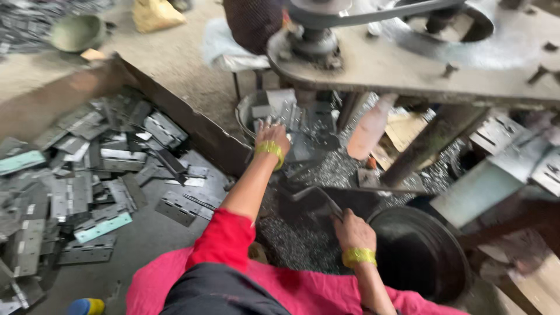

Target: The person operates a manual punch press in a metal fabrication workshop. They repeatedly pick up metal hinge blanks, place them under the press die, and pull a lever to punch holes, then remove the finished pieces.

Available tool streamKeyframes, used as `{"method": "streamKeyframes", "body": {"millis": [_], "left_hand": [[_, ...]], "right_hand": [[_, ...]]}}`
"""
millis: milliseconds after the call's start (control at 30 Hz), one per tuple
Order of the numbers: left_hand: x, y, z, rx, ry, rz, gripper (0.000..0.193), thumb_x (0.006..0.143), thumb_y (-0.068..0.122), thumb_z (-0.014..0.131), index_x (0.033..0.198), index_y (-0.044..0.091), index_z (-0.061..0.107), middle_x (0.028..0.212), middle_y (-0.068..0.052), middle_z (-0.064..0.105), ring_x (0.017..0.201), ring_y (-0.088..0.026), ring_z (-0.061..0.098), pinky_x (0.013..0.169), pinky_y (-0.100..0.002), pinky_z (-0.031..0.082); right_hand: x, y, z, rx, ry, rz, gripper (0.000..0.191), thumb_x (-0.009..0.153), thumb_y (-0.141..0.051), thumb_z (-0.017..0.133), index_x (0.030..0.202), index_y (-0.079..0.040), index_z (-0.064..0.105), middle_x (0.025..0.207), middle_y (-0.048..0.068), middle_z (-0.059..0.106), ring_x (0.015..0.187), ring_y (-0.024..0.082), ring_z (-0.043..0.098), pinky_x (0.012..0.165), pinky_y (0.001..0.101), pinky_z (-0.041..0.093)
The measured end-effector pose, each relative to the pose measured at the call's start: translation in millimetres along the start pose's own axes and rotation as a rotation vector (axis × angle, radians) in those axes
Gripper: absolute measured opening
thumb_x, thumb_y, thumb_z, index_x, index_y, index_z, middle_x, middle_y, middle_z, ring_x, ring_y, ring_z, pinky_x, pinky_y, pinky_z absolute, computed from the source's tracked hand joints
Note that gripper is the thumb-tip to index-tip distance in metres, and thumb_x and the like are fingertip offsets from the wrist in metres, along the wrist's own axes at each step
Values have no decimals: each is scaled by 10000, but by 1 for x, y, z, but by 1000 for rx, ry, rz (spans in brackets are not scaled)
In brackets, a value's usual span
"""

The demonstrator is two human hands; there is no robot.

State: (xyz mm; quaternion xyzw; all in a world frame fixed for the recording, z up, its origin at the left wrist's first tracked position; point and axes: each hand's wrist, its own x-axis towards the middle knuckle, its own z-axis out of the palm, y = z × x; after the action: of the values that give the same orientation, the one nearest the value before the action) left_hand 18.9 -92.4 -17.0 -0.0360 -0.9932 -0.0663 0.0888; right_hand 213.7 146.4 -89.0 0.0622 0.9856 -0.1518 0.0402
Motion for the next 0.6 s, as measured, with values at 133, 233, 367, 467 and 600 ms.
{"method": "streamKeyframes", "body": {"millis": [133, 233, 367, 467, 600], "left_hand": [[-76, -36, -24, -399, 458, 191, 465, 784, 5, 684, 1241, 87, 690, 1227, -131, 681, 1202, -342, 617, 999, -430, 517], [-141, -89, -16, -250, 301, 120, 458, 758, -6, 703, 1209, 70, 685, 1226, -126, 675, 1156, -349, 613, 1007, -439, 485], [-210, -187, 22, 216, -128, -261, 704, 810, 72, 625, 1485, 204, 475, 1577, -46, 443, 1467, -305, 391, 1203, -464, 326], [-223, -226, 60, 357, -507, -517, 843, 887, 186, 592, 1626, 297, 202, 1694, -51, 149, 1503, -321, 197, 1154, -589, 206], [-211, -225, 89, 387, -398, -315, 751, 890, 158, 606, 1576, 313, 340, 1680, -5, 246, 1522, -269, 288, 1213, -587, 212]], "right_hand": [[4, 6, -41, 52, 227, -35, 374, 937, -443, 587, 1120, -122, 645, 987, 108, 741, 920, 346, 719, 767, 486, 558], [4, 6, -53, 46, 246, -18, 352, 920, -418, 604, 1116, -130, 656, 1023, 94, 731, 942, 330, 716, 775, 477, 554], [3, -1, -42, 67, 281, -17, 385, 901, -380, 619, 1179, -116, 653, 1067, 94, 729, 929, 327, 720, 760, 469, 556], [2, -3, -32, 79, 265, -7, 375, 908, -375, 624, 1179, -120, 661, 1076, 86, 732, 944, 326, 718, 771, 459, 559], [2, 1, -33, 79, 276, -5, 376, 929, -379, 624, 1196, -117, 667, 1095, 79, 733, 933, 332, 720, 776, 454, 562]]}}
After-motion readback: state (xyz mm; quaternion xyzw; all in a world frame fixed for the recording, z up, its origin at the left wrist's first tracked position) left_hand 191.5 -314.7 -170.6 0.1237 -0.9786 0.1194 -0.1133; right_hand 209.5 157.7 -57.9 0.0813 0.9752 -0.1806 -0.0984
